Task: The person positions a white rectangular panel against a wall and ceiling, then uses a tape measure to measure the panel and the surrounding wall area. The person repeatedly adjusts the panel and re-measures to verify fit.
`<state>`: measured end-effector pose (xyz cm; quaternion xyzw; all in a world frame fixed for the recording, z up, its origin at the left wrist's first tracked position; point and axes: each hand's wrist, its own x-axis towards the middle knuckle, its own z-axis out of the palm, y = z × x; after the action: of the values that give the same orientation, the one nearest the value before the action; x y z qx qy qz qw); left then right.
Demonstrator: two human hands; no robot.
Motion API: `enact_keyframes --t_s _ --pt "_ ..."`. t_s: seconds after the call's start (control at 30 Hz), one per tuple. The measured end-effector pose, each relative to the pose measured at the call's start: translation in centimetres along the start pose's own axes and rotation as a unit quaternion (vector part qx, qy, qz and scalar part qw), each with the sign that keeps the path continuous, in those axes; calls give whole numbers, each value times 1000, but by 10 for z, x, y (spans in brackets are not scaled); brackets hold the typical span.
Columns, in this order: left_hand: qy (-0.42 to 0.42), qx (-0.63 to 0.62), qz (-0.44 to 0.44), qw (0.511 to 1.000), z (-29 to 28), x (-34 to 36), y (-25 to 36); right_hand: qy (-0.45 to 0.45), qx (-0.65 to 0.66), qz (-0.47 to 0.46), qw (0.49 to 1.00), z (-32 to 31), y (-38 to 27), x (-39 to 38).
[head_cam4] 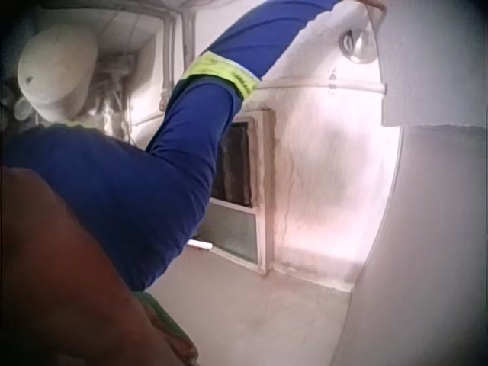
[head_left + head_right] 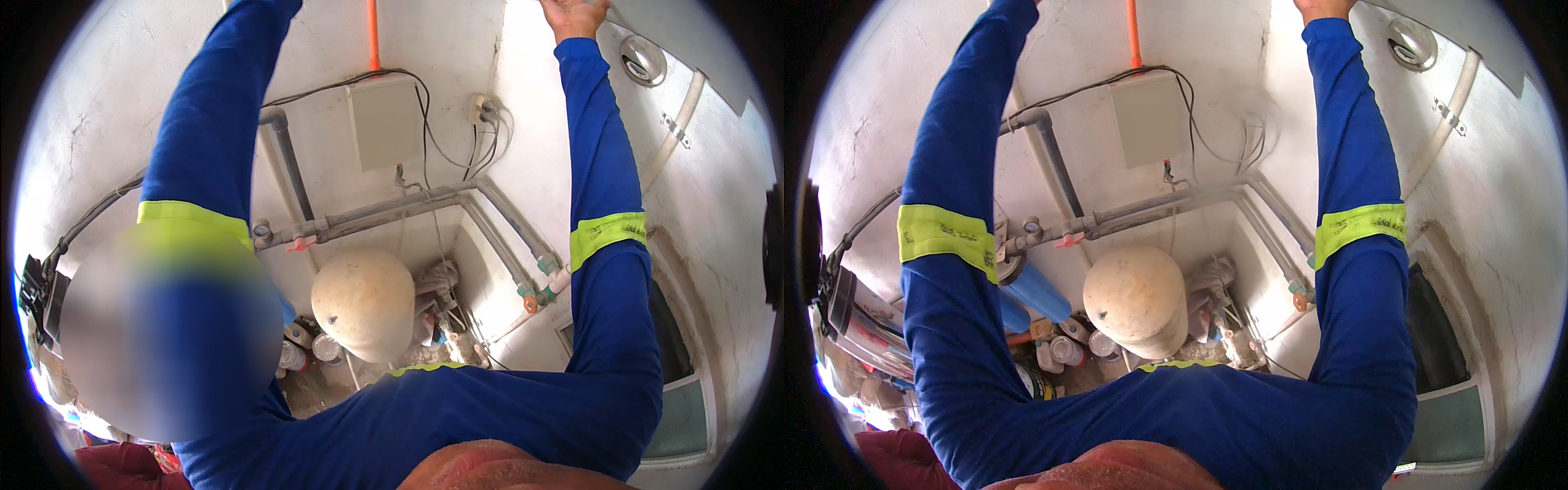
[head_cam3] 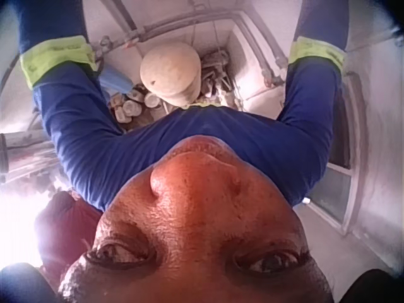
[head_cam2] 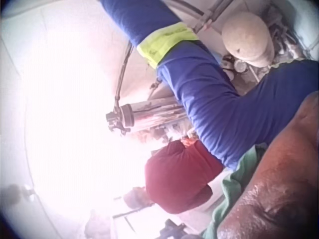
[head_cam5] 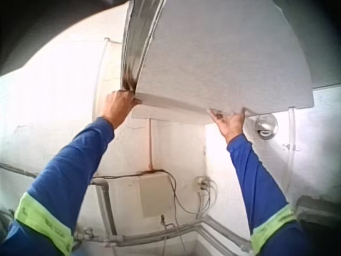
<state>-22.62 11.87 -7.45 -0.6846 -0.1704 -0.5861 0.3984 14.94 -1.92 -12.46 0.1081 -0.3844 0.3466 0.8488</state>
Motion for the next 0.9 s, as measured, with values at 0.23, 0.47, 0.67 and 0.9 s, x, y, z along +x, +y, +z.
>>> enact_keyframes --t_s 0.23,0.47,0.67,0.9 --pt "199 -635 -411 623 46 -21 109 5 30 -7 999 1 2 2" --pt "129 -799 -347 474 24 0 153 -16 16 52 998 -17 -15 15" --pt "134 -817 -340 446 30 -3 144 -31 -39 22 999 -26 -11 25" --pt "168 -656 -295 674 -30 -1 122 21 5 -1 1000 0 0 5"
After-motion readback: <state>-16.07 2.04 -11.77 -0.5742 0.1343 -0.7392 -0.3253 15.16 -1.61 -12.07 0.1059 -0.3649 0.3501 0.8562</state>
